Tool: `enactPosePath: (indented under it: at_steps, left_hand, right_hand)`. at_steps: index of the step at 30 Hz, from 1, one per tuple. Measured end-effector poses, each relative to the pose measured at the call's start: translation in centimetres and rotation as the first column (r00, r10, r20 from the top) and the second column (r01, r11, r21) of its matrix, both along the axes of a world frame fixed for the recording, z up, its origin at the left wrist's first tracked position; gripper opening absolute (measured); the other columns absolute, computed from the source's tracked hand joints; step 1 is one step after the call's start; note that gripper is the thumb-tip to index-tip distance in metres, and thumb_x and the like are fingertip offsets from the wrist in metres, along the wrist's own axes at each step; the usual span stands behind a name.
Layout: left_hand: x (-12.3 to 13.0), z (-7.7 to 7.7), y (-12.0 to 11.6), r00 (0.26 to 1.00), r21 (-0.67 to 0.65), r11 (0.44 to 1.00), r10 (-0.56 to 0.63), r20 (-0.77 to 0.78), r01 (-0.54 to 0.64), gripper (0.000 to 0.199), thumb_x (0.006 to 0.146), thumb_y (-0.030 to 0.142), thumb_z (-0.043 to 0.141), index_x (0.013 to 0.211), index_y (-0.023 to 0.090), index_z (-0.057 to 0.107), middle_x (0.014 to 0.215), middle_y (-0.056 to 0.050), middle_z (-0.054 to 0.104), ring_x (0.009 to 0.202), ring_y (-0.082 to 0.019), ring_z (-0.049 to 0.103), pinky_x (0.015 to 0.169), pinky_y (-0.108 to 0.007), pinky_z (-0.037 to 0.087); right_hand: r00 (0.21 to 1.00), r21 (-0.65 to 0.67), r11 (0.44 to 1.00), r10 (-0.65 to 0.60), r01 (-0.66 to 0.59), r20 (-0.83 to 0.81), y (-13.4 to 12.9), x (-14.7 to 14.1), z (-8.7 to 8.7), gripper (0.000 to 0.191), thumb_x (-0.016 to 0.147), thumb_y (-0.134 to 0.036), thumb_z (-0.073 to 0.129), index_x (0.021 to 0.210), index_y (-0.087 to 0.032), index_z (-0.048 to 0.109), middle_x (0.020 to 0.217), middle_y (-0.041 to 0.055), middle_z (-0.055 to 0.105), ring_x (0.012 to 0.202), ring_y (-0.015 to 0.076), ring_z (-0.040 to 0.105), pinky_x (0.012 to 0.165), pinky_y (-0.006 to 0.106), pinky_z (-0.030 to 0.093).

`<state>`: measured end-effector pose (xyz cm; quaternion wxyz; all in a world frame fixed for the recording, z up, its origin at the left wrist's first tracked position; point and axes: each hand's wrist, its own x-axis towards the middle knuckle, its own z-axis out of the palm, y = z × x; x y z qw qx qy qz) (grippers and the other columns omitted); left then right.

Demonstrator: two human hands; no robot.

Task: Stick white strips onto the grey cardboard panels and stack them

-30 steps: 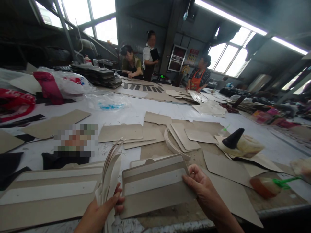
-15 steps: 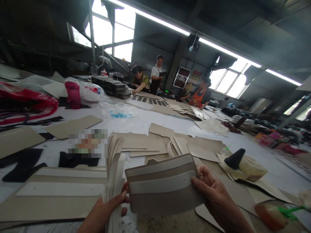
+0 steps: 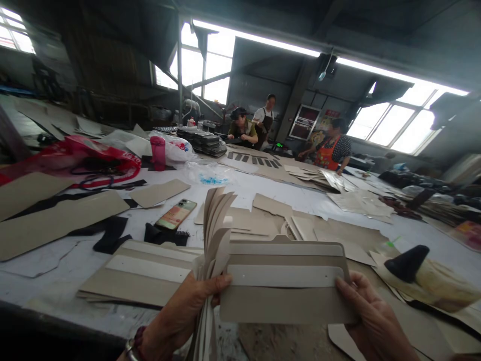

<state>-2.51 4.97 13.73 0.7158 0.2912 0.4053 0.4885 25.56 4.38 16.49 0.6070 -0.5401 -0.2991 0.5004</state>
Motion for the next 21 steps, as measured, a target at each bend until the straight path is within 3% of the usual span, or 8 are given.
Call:
enactPosePath:
  at_steps: [4, 7, 11, 15, 18, 21]
  left_hand:
    - [0.4, 0.8, 0.0, 0.998, 0.008, 1.0, -0.024, 0.052, 0.024, 0.047, 0.069, 0.027, 0.071, 0.114, 0.019, 0.057, 0.093, -0.006, 0.067, 0.083, -0.021, 0.063, 0.078, -0.032, 0.05]
    - [1.0, 1.2, 0.0, 0.998, 0.041, 0.999, -0.024, 0.049, 0.022, 0.054, 0.069, 0.026, 0.071, 0.119, 0.018, 0.053, 0.103, -0.008, 0.067, 0.092, -0.025, 0.063, 0.083, -0.035, 0.049]
    - [1.8, 1.1, 0.2, 1.0, -0.021, 1.0, 0.003, 0.003, -0.003, 0.063, 0.064, 0.027, 0.074, 0.122, 0.015, 0.05, 0.099, -0.01, 0.068, 0.089, -0.028, 0.065, 0.076, -0.037, 0.053]
    - [2.0, 0.0, 0.9, 0.994, -0.156, 0.984, 0.068, -0.087, -0.081, 0.079, 0.058, 0.031, 0.079, 0.127, 0.017, 0.043, 0.093, -0.009, 0.07, 0.081, -0.031, 0.066, 0.069, -0.041, 0.056]
    - [1.8, -1.1, 1.8, 0.994, -0.249, 0.967, 0.027, -0.107, -0.053, 0.081, 0.055, 0.032, 0.081, 0.126, 0.016, 0.045, 0.091, -0.01, 0.071, 0.078, -0.033, 0.067, 0.069, -0.043, 0.056]
    - [2.0, -1.6, 2.4, 0.985, -0.273, 0.956, 0.064, -0.16, -0.107, 0.078, 0.051, 0.032, 0.083, 0.121, 0.016, 0.051, 0.083, -0.009, 0.071, 0.075, -0.034, 0.067, 0.065, -0.045, 0.057]
  right_hand:
    - [0.999, -0.001, 0.999, 0.036, -0.036, -0.039, -0.2, 0.3, -1.0, 0.043, 0.057, -0.032, 0.081, 0.089, -0.026, 0.052, 0.076, -0.0052, 0.068, 0.062, 0.0134, 0.062, 0.052, 0.019, 0.05]
    - [0.998, 0.005, 1.0, 0.031, -0.031, -0.046, -0.2, 0.6, -1.9, 0.042, 0.057, -0.032, 0.081, 0.087, -0.025, 0.052, 0.075, -0.0046, 0.068, 0.062, 0.0143, 0.063, 0.053, 0.021, 0.05]
    - [0.998, 0.028, 0.999, 0.033, -0.031, -0.061, -0.3, 0.8, -2.7, 0.039, 0.061, -0.034, 0.078, 0.086, -0.025, 0.05, 0.075, -0.0049, 0.068, 0.061, 0.014, 0.063, 0.053, 0.021, 0.049]
    - [0.994, 0.045, 0.996, 0.083, -0.08, -0.067, -0.5, 0.6, -2.6, 0.042, 0.067, -0.041, 0.074, 0.097, -0.026, 0.049, 0.083, -0.0022, 0.068, 0.065, 0.0159, 0.063, 0.052, 0.023, 0.048]
    - [0.991, 0.069, 0.99, 0.128, -0.125, -0.034, -0.5, 0.4, -2.5, 0.042, 0.07, -0.044, 0.069, 0.102, -0.024, 0.051, 0.09, 0.001, 0.067, 0.072, 0.0184, 0.064, 0.057, 0.026, 0.049]
    - [0.985, 0.115, 0.979, 0.172, -0.171, 0.006, -0.3, 0.4, -2.6, 0.038, 0.073, -0.046, 0.067, 0.099, -0.021, 0.053, 0.095, 0.0034, 0.067, 0.079, 0.0191, 0.063, 0.063, 0.027, 0.049]
